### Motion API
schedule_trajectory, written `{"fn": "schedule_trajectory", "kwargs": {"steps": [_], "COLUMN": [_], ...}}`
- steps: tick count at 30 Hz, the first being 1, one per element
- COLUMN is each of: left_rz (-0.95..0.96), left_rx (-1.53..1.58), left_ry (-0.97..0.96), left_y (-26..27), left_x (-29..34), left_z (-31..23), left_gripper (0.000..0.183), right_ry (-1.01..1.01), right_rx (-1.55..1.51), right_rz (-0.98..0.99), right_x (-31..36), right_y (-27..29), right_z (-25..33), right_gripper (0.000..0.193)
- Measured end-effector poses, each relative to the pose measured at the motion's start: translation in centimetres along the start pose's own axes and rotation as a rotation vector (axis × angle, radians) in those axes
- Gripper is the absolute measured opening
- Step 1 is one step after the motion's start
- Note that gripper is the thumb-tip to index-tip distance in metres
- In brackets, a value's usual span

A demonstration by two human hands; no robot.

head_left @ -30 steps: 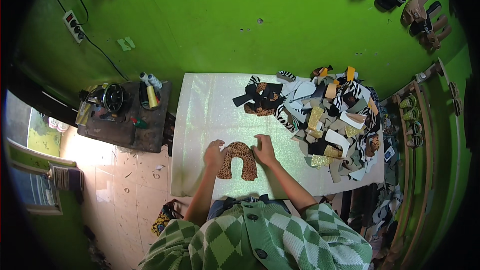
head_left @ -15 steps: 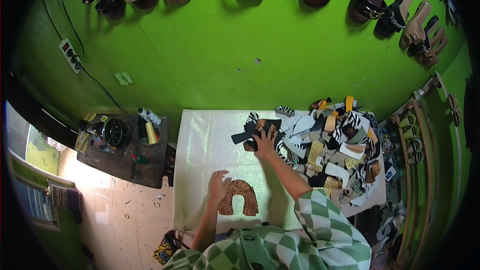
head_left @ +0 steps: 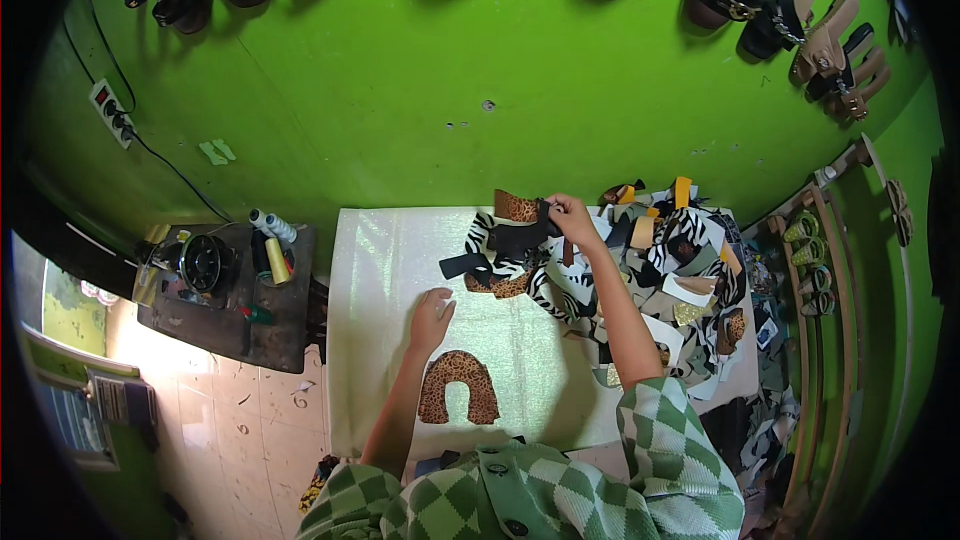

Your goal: Sorting and arranging patterned leather or fabric shoe upper components on a work table.

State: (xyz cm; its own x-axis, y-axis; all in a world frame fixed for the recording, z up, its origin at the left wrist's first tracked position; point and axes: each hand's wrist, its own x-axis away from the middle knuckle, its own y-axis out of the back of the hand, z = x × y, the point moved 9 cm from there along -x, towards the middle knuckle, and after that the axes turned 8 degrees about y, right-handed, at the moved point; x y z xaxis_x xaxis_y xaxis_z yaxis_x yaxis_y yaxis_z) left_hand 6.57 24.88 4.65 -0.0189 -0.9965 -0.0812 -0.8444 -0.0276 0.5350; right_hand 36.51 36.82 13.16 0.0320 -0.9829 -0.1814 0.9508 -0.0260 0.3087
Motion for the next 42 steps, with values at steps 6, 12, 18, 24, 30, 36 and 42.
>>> {"fn": "schedule_trajectory", "kwargs": {"steps": [6, 12, 18, 24, 30, 36, 42], "left_rz": [0.226, 0.205, 0.123, -0.016, 0.027, -0.042, -0.112], "left_rx": [0.451, 0.382, 0.032, -0.265, -0.427, 0.188, 0.432], "left_ry": [0.157, 0.156, 0.017, 0.346, 0.439, 0.275, 0.251], "left_y": [-6.7, -9.6, -9.5, -10.4, -12.2, -8.7, 0.0], "left_x": [-2.4, -1.8, -1.6, -2.4, -4.3, -6.7, -9.7], "left_z": [-3.5, -4.0, -0.7, 0.9, 4.1, 4.9, -0.6], "left_gripper": [0.030, 0.035, 0.044, 0.059, 0.044, 0.041, 0.020], "right_ry": [-0.400, -0.396, -0.304, 0.009, 0.164, 0.216, 0.067], "right_rx": [-0.498, -0.484, -0.321, 0.031, 0.741, 0.457, 0.216], "right_rz": [0.092, 0.129, -0.042, 0.097, 0.294, 0.045, -0.220], "right_x": [4.3, 7.0, 5.5, 2.7, 3.1, 1.6, 4.4], "right_y": [-1.8, -0.5, 2.4, -2.4, -10.2, -4.1, 3.3], "right_z": [0.4, -3.6, -7.7, -9.1, -10.1, -12.2, -6.2], "right_gripper": [0.030, 0.034, 0.043, 0.057, 0.063, 0.018, 0.017]}}
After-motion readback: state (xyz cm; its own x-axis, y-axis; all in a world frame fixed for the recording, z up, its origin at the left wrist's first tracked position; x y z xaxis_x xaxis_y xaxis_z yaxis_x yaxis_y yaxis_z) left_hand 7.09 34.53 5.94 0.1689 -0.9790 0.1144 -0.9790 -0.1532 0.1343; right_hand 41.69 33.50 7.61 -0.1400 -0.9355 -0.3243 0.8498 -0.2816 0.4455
